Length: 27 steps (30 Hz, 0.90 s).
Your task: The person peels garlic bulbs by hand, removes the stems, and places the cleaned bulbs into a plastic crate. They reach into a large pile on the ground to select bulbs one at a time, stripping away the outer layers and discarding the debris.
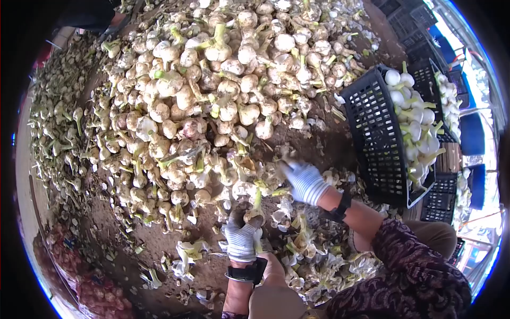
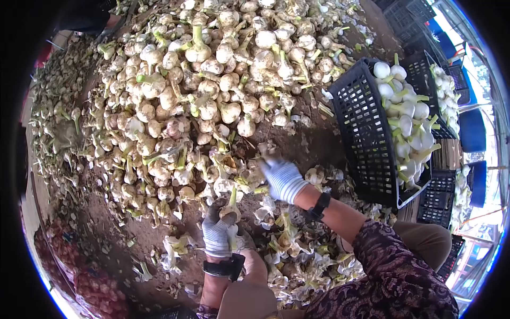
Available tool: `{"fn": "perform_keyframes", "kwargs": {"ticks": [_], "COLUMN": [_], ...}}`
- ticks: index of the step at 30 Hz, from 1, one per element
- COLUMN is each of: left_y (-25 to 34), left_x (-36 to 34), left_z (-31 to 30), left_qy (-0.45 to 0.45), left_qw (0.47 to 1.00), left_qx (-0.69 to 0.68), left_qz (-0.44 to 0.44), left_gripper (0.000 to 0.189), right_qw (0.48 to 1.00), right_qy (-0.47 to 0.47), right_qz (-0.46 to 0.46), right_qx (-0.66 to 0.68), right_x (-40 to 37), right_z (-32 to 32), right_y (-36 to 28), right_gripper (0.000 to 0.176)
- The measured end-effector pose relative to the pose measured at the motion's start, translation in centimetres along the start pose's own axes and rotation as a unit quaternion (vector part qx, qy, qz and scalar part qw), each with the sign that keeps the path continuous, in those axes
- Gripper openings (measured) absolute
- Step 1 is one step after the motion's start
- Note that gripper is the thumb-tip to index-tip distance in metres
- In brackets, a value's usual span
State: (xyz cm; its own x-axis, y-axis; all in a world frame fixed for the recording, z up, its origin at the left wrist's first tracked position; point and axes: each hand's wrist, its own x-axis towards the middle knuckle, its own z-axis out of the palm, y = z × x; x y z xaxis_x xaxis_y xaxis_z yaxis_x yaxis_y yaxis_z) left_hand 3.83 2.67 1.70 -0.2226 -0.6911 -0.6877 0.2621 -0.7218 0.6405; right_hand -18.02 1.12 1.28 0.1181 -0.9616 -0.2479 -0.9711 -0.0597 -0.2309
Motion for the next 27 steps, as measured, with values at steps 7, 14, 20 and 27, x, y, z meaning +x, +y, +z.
{"fn": "perform_keyframes", "kwargs": {"ticks": [7,14,20,27], "left_y": [-0.5,-1.2,-1.3,-0.3], "left_x": [0.3,0.0,-0.1,-0.1], "left_z": [0.9,0.1,-0.1,-0.4], "left_qy": [-0.041,-0.021,-0.020,-0.102], "left_qw": [0.967,0.900,0.893,0.985], "left_qx": [0.179,0.381,0.390,-0.115], "left_qz": [0.179,0.212,0.222,0.077], "left_gripper": [0.058,0.071,0.073,0.058], "right_qw": [0.725,0.698,0.641,0.632], "right_qy": [-0.126,-0.031,-0.058,-0.111], "right_qz": [0.191,0.155,0.180,0.078], "right_qx": [0.650,0.699,0.744,0.763], "right_x": [-1.5,-1.6,-1.9,-1.9], "right_z": [-0.1,2.3,0.4,0.4], "right_y": [-3.5,-5.2,-5.3,-4.6], "right_gripper": [0.044,0.025,0.021,0.038]}}
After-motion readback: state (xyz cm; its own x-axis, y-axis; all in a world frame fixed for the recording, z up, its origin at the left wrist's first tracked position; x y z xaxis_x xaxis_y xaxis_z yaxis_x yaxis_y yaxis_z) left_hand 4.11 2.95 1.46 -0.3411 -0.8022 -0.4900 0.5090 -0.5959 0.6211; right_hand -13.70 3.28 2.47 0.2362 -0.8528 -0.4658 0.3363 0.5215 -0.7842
